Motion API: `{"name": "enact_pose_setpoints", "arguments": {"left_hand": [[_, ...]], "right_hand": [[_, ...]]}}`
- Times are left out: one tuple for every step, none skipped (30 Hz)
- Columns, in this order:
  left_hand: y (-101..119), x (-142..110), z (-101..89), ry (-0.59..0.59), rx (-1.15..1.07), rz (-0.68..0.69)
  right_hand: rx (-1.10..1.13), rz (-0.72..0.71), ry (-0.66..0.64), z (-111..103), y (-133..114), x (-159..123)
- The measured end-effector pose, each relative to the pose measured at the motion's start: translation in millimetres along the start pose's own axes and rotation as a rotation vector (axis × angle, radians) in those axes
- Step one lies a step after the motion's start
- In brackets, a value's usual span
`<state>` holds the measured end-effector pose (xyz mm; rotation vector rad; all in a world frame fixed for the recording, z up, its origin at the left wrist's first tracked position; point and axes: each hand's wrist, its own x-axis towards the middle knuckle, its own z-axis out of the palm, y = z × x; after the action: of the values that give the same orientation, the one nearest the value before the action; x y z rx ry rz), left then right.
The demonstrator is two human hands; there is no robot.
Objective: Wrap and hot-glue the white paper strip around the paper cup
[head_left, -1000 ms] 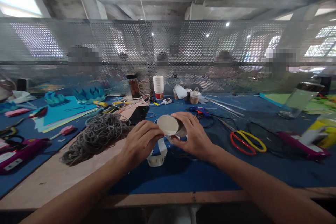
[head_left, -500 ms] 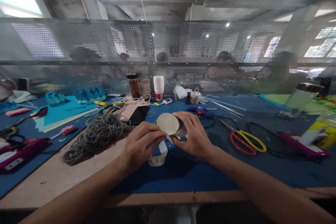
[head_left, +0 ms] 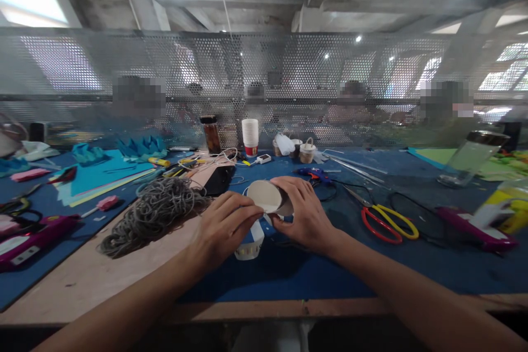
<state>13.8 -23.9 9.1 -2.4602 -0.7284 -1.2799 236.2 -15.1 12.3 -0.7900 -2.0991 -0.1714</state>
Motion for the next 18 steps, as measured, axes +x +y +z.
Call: {"name": "enact_pose_setpoints", "arguments": {"left_hand": [[0.4,0.7,-0.3,0.023,-0.027,-0.020],[0.7,1.3,-0.6,0.042,-0.049,-0.036],[0.9,1.8,-0.7,0.053,-0.064,-0.043],[0.9,2.1,-0.8,0.053,-0.072,-0.040],[0.9,2.1,-0.9,0.047,-0.078,-0.031],[0.9,1.8,-0.9,0.042,-0.081,-0.022],[0.8,1.4,-1.0,0.037,-0.079,-0.015],[0.7,0.9,-1.0,0.033,-0.073,-0.012],[0.7,0.3,-1.0,0.028,-0.065,-0.012],[0.8,-0.1,-1.1,0.022,-0.056,-0.011],[0.9,-0.5,-1.0,0.019,-0.049,-0.008],[1.2,-0.6,-0.8,0.018,-0.044,-0.004],[1.6,-0.6,-0.6,0.018,-0.041,0.001],[2.0,-0.3,-0.2,0.019,-0.039,0.004],[2.5,0.0,0.3,0.020,-0.035,0.007],[3.0,0.4,0.9,0.016,-0.028,0.009],[3.4,0.8,1.5,0.007,-0.018,0.009],[3.7,1.1,2.0,-0.008,-0.005,0.013]], "right_hand": [[0.001,0.010,0.005,0.4,0.2,0.0],[0.003,0.015,0.009,0.8,0.5,-0.1],[0.006,0.018,0.012,1.1,0.7,-0.2],[0.008,0.020,0.017,1.4,0.8,-0.2],[0.010,0.019,0.021,1.5,0.9,-0.3],[0.010,0.019,0.022,1.5,1.0,-0.4],[0.009,0.019,0.020,1.4,0.9,-0.5],[0.007,0.018,0.017,1.2,0.8,-0.5],[0.005,0.017,0.016,1.0,0.7,-0.4],[0.004,0.015,0.013,0.9,0.5,-0.3],[0.001,0.014,0.010,0.7,0.4,-0.1],[-0.001,0.012,0.010,0.7,0.2,0.2],[-0.004,0.009,0.011,0.7,0.1,0.4],[-0.007,0.003,0.011,0.7,0.0,0.5],[-0.009,-0.001,0.008,0.9,-0.1,0.6],[-0.010,-0.006,0.003,1.1,-0.3,0.5],[-0.010,-0.011,-0.002,1.4,-0.4,0.3],[-0.009,-0.016,-0.010,1.7,-0.5,0.1]]}}
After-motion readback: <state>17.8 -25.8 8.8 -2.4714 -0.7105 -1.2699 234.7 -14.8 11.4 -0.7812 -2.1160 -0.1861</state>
